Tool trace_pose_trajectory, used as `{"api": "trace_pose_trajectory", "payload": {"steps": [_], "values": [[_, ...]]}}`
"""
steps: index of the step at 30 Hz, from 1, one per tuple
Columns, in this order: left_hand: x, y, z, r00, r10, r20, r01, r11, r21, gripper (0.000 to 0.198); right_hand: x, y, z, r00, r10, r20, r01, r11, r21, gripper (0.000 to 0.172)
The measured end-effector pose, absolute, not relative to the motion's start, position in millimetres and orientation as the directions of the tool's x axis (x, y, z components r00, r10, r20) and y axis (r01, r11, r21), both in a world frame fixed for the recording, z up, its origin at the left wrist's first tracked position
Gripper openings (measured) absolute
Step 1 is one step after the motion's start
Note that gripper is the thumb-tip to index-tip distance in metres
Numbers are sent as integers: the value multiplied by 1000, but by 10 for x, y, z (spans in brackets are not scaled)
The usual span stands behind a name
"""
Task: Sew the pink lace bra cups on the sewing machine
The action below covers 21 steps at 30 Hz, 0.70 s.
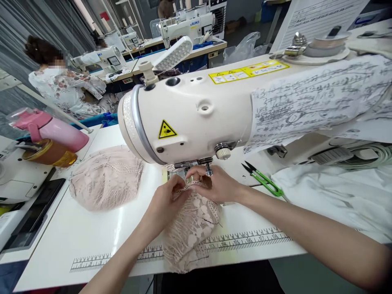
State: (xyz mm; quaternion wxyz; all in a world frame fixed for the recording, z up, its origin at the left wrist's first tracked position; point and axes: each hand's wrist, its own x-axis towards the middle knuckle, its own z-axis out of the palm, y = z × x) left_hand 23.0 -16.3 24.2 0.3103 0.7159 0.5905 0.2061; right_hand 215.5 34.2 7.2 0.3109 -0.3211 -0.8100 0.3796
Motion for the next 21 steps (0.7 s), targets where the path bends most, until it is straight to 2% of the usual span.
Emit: {"api": "trace_pose_trajectory", "payload": {"steps": [5,7,9,12,16,19,21], "values": [[107,-78,299,203,962,-185,752,-32,659,15,2130,319,70,-540,838,78,290,273,-917,12],[62,-2,337,209,951,-229,783,-22,622,15,2120,307,64,-521,850,73,306,266,-914,11],[24,83,377,201,941,-271,824,-13,567,16,2115,296,55,-511,853,107,358,324,-876,8],[-23,209,431,199,940,-276,883,-50,467,17,2118,283,19,-506,829,236,484,500,-719,11],[-36,311,470,197,968,-157,941,-142,308,17,2132,294,-61,-563,672,481,562,738,-374,18],[32,239,456,182,979,93,978,-191,89,18,2132,318,-93,-612,535,582,548,818,-177,21],[111,109,413,302,912,276,953,-298,-56,18,2128,332,-89,-624,485,613,552,828,-94,20]]}}
